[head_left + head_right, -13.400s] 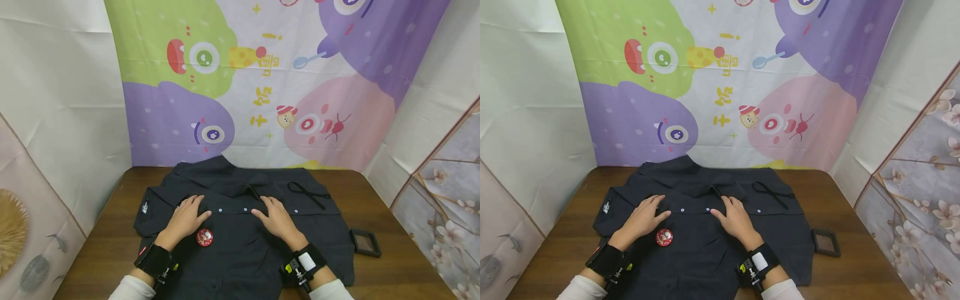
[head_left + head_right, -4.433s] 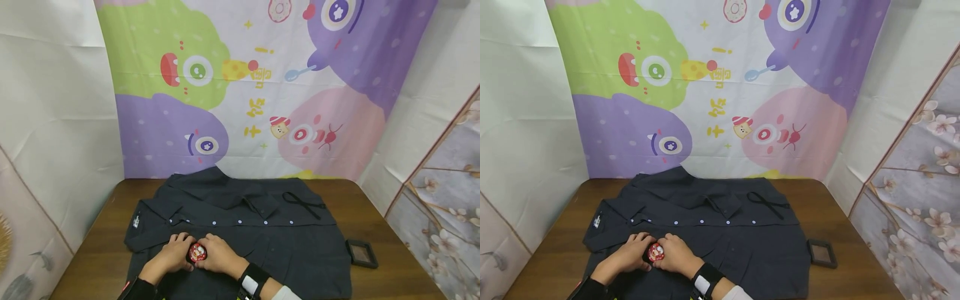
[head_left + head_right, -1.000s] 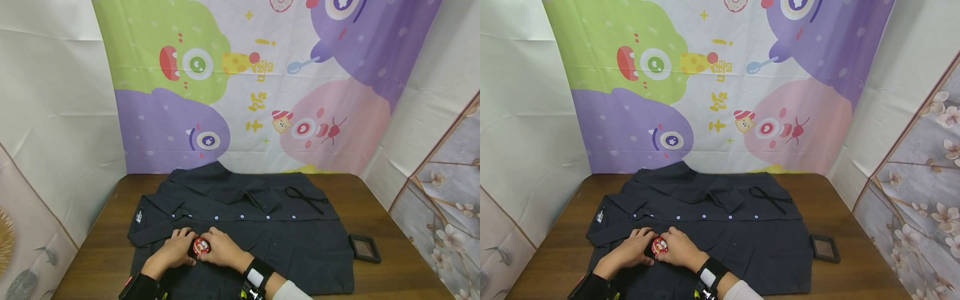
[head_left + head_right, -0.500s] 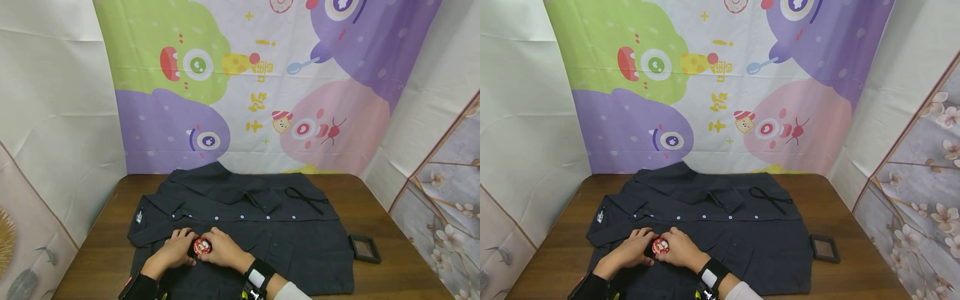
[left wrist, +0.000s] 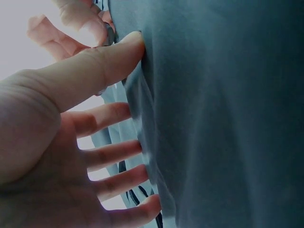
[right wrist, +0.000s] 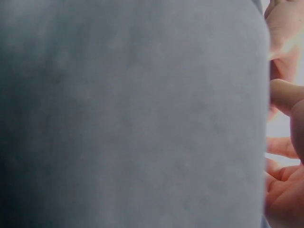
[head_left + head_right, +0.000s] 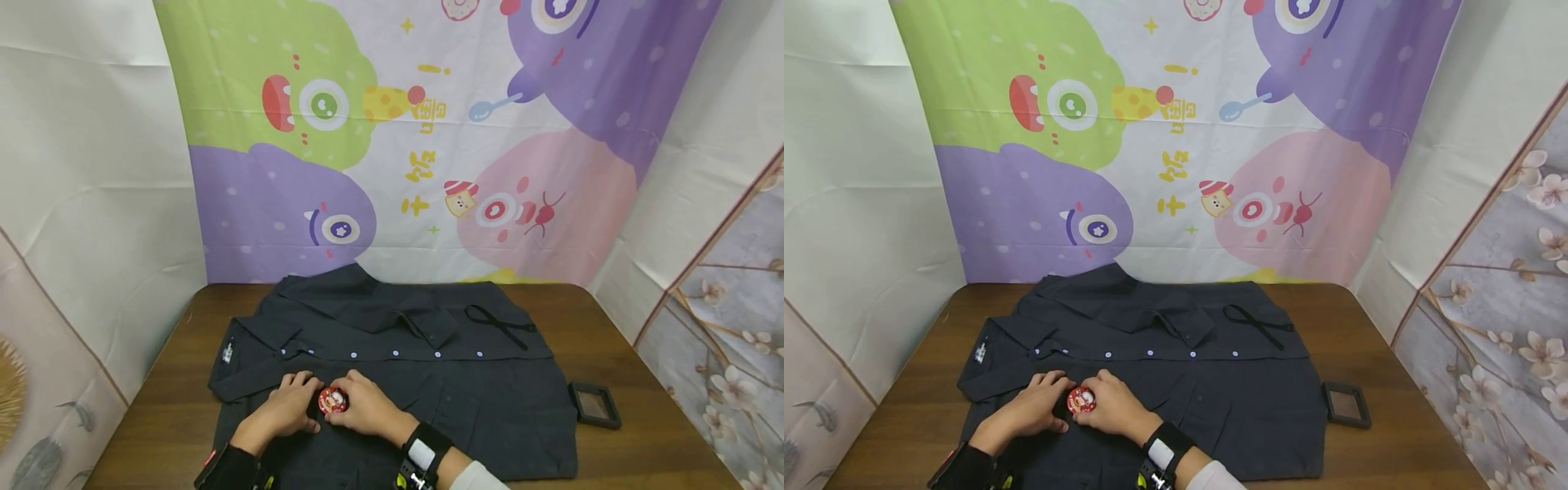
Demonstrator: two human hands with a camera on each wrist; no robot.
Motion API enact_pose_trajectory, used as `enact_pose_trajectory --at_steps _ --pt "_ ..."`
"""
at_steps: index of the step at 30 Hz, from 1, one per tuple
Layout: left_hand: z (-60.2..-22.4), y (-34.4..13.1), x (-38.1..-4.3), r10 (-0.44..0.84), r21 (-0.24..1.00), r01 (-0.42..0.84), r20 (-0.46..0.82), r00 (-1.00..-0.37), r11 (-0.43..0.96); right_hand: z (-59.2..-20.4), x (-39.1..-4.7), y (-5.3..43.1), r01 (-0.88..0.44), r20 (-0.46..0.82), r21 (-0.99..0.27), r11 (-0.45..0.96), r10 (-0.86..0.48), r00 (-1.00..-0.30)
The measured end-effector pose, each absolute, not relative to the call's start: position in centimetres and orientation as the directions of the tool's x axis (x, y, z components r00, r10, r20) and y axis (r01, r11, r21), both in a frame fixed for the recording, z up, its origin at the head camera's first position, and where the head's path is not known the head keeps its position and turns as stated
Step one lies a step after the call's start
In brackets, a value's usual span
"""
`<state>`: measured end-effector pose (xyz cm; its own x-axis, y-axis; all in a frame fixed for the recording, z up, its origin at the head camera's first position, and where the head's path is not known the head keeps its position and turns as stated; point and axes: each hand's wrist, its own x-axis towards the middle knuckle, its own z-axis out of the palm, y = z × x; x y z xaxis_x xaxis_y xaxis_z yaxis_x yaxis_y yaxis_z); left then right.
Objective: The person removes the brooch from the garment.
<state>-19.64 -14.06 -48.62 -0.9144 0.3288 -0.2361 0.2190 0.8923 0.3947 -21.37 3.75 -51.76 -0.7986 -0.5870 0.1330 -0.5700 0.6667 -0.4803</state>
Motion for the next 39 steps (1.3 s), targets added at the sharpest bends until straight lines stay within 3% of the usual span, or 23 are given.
enact_pose_trajectory --at_steps 39 --pt "-48.61 -14.1 -19.92 0.325 0.386 0.214 -0.247 -0.913 0.897 -51.53 -21.32 4.44 -0.583 0.16 -0.515 0.629 -0.597 -0.786"
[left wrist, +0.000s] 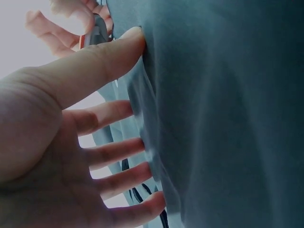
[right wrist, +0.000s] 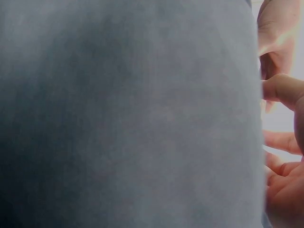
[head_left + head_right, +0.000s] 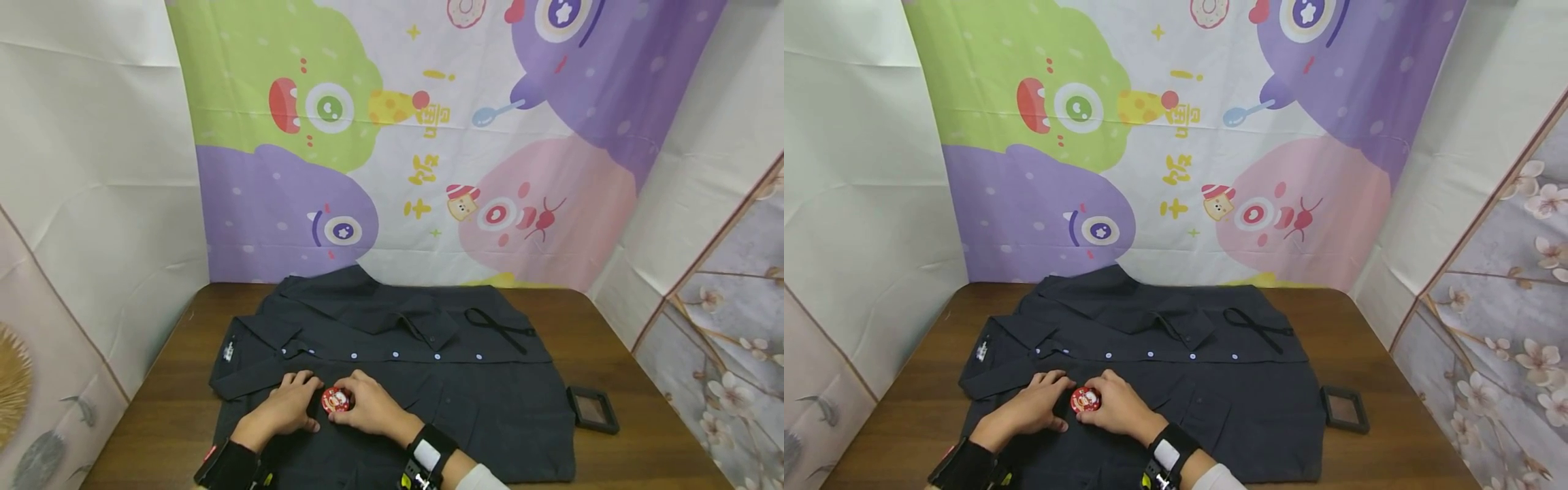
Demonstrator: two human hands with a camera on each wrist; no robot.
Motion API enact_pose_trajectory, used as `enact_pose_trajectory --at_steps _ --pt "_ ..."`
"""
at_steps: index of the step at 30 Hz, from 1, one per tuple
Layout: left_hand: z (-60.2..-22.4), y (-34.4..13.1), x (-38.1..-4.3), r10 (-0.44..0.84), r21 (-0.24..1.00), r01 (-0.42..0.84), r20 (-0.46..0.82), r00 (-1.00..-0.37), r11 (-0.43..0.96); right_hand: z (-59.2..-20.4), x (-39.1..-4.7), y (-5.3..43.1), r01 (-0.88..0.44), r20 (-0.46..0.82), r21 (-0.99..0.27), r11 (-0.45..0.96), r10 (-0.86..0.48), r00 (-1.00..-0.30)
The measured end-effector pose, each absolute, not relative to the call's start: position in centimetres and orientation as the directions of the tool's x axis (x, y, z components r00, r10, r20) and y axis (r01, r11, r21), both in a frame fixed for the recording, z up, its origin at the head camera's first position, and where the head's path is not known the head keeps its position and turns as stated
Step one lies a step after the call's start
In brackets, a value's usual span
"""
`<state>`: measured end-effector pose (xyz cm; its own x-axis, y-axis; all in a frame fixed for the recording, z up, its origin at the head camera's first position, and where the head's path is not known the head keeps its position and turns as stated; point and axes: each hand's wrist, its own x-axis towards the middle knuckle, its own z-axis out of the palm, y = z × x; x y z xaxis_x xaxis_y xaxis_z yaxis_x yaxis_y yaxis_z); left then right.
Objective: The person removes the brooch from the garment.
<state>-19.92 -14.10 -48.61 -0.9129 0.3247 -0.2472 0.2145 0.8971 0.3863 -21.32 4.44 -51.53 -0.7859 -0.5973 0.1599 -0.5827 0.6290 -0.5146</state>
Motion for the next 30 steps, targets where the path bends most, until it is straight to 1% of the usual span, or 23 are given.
enact_pose_trajectory --at_steps 15,22,30 --pt "-48.79 -14.26 -19.8 0.316 0.391 0.207 -0.237 -0.919 0.897 -51.02 -22.03 5.03 -0.584 0.143 -0.535 0.611 -0.615 -0.775" --pt "-48.77 -14.35 -19.79 0.316 0.392 0.212 -0.224 -0.922 0.895 -51.2 -22.09 5.01 -0.591 0.166 -0.527 0.61 -0.609 -0.776" --pt "-48.82 -14.35 -19.71 0.323 0.392 0.224 -0.208 -0.923 0.892 -51.35 -22.05 5.01 -0.574 0.141 -0.538 0.617 -0.606 -0.783"
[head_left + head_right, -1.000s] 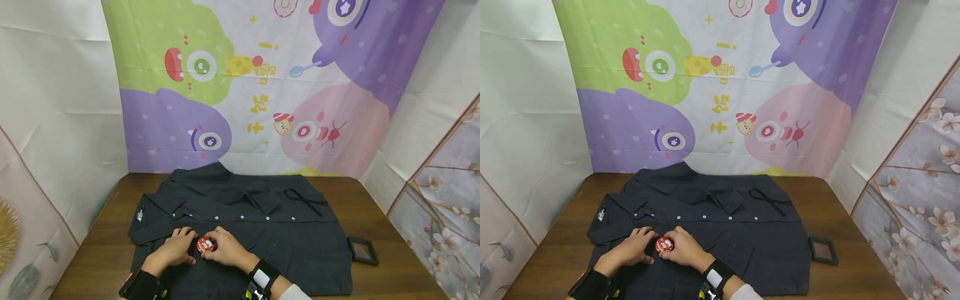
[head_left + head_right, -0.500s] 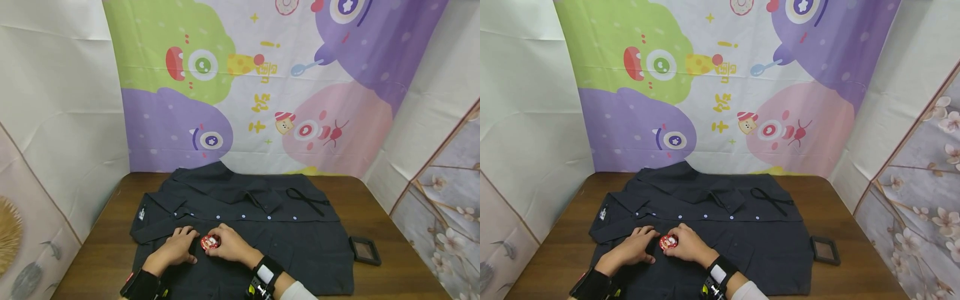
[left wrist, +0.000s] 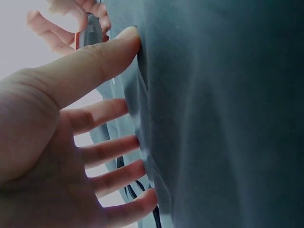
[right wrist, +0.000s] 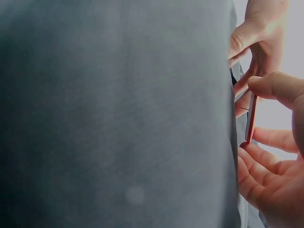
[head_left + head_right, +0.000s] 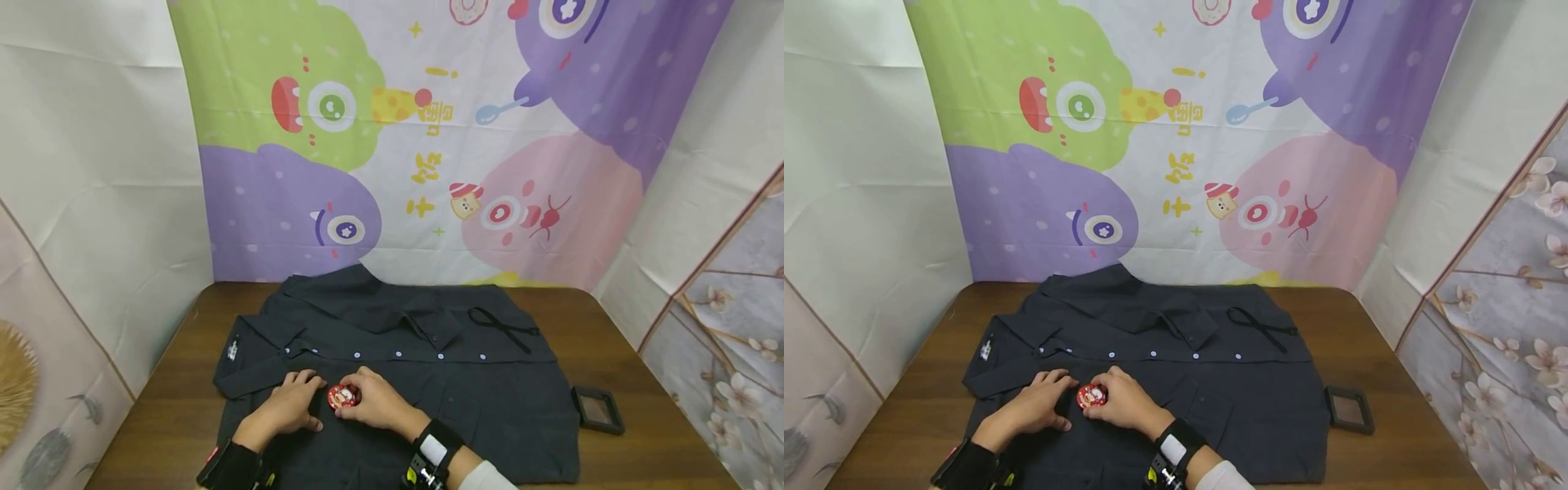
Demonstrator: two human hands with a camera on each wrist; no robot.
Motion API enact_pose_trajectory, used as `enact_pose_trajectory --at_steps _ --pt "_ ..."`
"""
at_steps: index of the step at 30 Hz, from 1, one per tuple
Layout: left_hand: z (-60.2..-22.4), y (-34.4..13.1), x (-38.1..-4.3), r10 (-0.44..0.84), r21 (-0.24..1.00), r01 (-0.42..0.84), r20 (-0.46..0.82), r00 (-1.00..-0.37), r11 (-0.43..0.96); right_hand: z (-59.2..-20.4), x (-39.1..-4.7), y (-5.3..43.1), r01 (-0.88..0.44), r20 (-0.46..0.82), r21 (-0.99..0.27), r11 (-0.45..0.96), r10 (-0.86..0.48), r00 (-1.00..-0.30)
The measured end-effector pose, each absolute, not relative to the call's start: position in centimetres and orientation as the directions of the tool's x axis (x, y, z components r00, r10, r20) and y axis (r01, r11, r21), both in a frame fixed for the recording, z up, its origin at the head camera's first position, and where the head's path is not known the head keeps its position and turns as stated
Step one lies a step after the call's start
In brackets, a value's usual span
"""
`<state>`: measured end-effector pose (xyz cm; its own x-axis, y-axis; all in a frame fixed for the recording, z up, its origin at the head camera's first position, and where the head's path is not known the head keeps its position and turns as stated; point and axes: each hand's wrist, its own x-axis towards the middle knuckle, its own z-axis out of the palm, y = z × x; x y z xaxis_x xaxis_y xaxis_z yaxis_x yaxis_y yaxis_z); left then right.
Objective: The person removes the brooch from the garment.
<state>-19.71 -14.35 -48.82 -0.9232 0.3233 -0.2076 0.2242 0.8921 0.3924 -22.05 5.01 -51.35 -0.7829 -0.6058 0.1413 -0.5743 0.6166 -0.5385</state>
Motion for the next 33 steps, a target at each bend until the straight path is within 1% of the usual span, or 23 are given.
enact_pose_trajectory --at_steps 9,19,30,33 --pt "-49.17 -14.32 -19.69 0.318 0.393 0.227 -0.181 -0.931 0.891 -51.46 -22.03 4.95 -0.572 0.138 -0.532 0.624 -0.603 -0.786" --pt "-49.24 -13.93 -19.59 0.337 0.402 0.264 -0.123 -0.933 0.877 -51.54 -22.14 5.01 -0.56 0.116 -0.527 0.639 -0.599 -0.792" --pt "-49.4 -13.56 -19.37 0.321 0.424 0.253 -0.095 -0.942 0.869 -51.64 -22.11 5.17 -0.564 0.118 -0.52 0.641 -0.601 -0.791" --pt "-49.46 -13.54 -19.35 0.326 0.434 0.267 -0.066 -0.943 0.86 -51.53 -22.11 5.17 -0.567 0.121 -0.514 0.644 -0.599 -0.791"
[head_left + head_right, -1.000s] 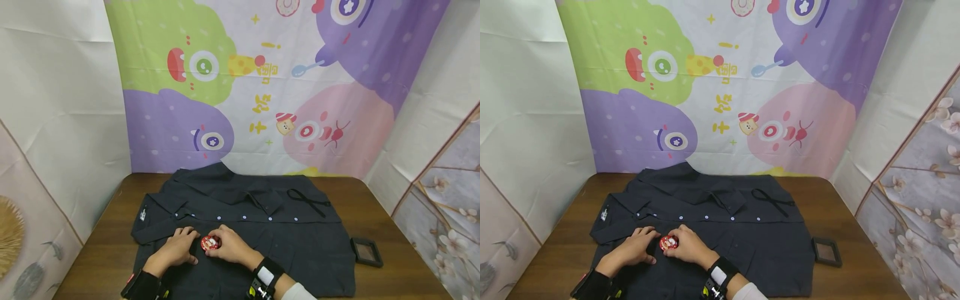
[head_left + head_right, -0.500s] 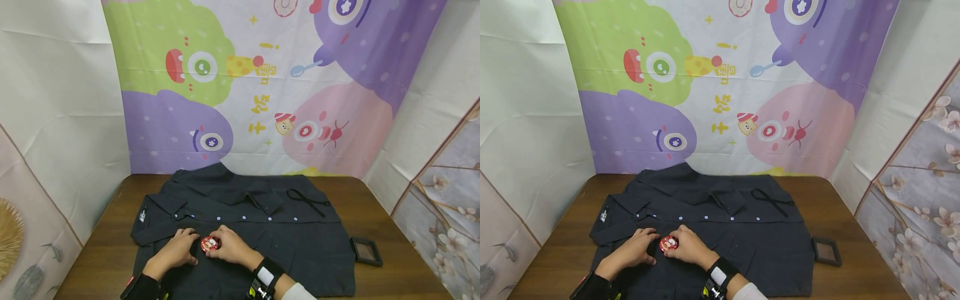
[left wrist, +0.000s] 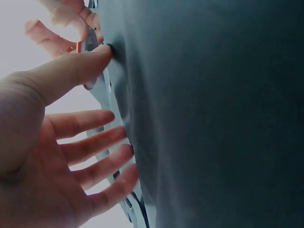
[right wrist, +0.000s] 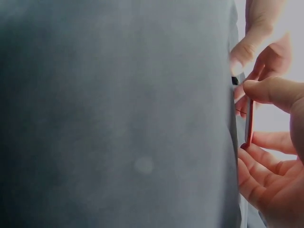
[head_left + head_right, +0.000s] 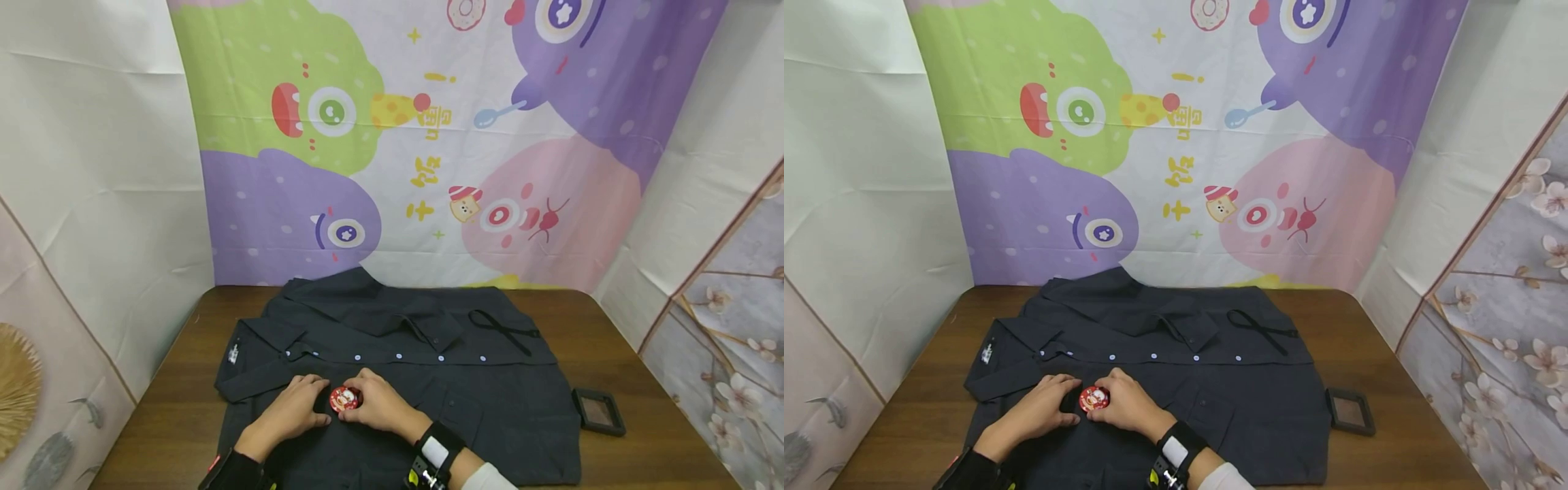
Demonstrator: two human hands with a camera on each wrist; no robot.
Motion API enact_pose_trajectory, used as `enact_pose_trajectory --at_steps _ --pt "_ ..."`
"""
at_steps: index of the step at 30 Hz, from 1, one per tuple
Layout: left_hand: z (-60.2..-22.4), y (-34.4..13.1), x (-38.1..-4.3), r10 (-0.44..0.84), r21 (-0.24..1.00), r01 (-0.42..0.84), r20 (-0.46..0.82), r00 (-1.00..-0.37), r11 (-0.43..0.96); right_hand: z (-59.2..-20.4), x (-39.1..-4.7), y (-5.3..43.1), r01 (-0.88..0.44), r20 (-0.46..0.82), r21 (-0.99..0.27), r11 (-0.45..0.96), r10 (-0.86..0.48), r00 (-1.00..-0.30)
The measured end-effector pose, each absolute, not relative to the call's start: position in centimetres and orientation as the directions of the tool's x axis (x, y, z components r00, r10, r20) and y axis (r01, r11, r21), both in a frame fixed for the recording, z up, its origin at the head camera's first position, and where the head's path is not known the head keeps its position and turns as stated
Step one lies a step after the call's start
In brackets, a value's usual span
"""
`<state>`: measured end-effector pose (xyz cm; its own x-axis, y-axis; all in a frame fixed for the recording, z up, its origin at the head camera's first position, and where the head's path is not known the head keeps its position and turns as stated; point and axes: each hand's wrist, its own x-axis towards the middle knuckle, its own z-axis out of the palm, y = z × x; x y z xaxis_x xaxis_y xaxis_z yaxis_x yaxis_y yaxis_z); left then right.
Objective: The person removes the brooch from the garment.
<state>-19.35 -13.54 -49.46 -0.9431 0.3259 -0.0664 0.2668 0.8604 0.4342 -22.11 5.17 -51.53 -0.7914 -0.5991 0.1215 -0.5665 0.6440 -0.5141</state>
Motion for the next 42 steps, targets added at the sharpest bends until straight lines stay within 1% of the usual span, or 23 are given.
enact_pose_trajectory --at_steps 6,10,20,26,42 --pt "-49.6 -13.4 -19.3 0.365 0.456 0.34 0.036 -0.93 0.823 -51.6 -22.1 5.3 -0.585 0.149 -0.505 0.635 -0.604 -0.783" --pt "-49.6 -13.3 -19.3 0.385 0.459 0.374 0.075 -0.92 0.806 -51.6 -22.1 5.3 -0.593 0.162 -0.499 0.632 -0.604 -0.78" --pt "-49.4 -13.3 -19.2 0.426 0.459 0.432 0.122 -0.896 0.777 -51.3 -21.9 5.6 -0.596 0.162 -0.483 0.642 -0.603 -0.781" --pt "-49.3 -13.1 -19.3 0.426 0.461 0.432 0.124 -0.896 0.775 -50.9 -21.9 5.7 -0.611 0.174 -0.465 0.64 -0.611 -0.772" --pt "-49.0 -12.8 -19.3 0.433 0.461 0.449 0.147 -0.889 0.765 -50.3 -22.1 6.2 -0.582 0.167 -0.513 0.631 -0.592 -0.788"
